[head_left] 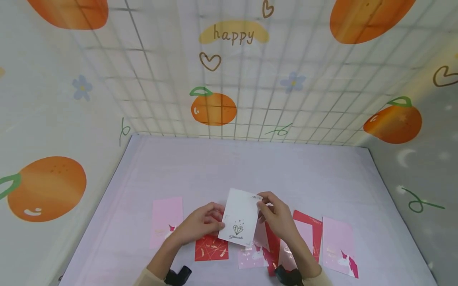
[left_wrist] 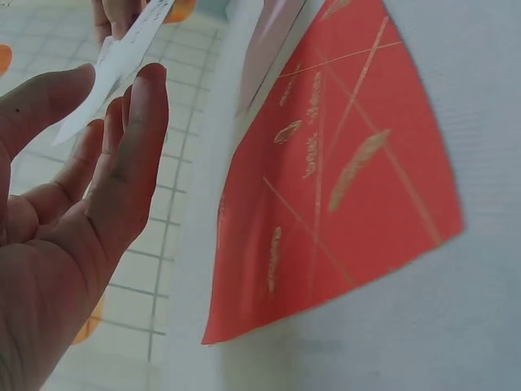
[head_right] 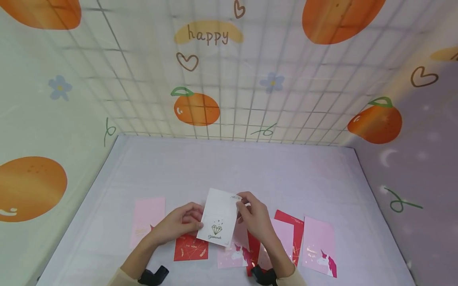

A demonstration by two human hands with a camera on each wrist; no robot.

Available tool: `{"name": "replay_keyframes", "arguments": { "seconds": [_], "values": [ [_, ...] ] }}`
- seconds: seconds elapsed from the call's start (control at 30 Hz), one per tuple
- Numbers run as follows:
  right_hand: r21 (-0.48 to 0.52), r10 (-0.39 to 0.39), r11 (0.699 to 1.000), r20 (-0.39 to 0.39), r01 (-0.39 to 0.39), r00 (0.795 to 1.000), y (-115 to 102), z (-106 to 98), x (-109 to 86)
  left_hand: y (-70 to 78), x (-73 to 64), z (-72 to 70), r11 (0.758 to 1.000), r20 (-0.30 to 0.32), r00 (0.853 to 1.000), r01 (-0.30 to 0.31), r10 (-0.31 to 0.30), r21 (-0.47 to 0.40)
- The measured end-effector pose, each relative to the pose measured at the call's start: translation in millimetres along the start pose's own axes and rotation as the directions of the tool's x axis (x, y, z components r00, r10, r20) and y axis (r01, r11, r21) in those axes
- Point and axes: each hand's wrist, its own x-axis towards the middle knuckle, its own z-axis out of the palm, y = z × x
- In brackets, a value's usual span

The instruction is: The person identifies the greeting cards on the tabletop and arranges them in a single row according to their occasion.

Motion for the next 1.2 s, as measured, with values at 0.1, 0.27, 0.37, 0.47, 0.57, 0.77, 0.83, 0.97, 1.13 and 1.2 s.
{"name": "replay_keyframes", "arguments": {
  "seconds": [0.1,0.27,0.37,0.47,0.57,0.77,0.83,0.97,1.13,1.2],
  "values": [
    [0.011,-0.004,1.000,-0.001,0.004,1.000,0.2,-1.2,1.9,-1.4,-2.3,0.5,0.999,0.014,1.000,0.004,-0.004,-0.050],
    [0.017,-0.019,1.000,-0.005,0.019,1.000,0.3,-1.7,4.1,-3.8,-4.3,2.3,0.996,0.023,1.000,0.007,-0.005,-0.090],
    [0.023,-0.026,0.999,-0.003,0.026,1.000,0.2,-1.6,4.8,-4.0,-4.7,3.7,0.996,0.017,1.000,0.002,0.000,-0.093],
    [0.029,-0.025,0.999,-0.002,0.026,1.000,0.5,-1.3,5.1,-4.0,-5.1,5.0,0.996,0.013,1.000,0.002,-0.001,-0.093],
    [0.033,-0.017,0.999,-0.005,0.018,1.000,0.8,-1.2,5.3,-4.7,-5.2,5.9,0.995,0.011,1.000,0.008,-0.007,-0.100],
    [0.043,-0.003,0.999,-0.005,0.003,1.000,0.0,-2.6,5.7,-5.7,-4.4,7.0,0.992,0.013,1.000,0.011,-0.010,-0.125],
    [0.051,0.004,0.999,-0.002,-0.004,1.000,0.5,-3.3,5.8,-6.0,-3.7,7.4,0.992,0.014,1.000,0.010,-0.008,-0.125],
    [0.080,0.016,0.997,0.013,-0.017,1.000,3.0,-4.1,5.9,-6.0,-1.7,7.8,0.991,0.006,1.000,0.005,-0.004,-0.133],
    [0.116,0.048,0.992,0.055,-0.055,0.997,8.0,1.9,3.6,-4.5,-0.7,7.4,0.989,-0.040,0.999,0.003,-0.009,-0.146],
    [0.117,0.063,0.991,0.076,-0.071,0.995,10.5,6.3,1.0,-5.1,-0.2,6.9,0.989,-0.069,0.997,0.009,-0.020,-0.150]
  ]
}}
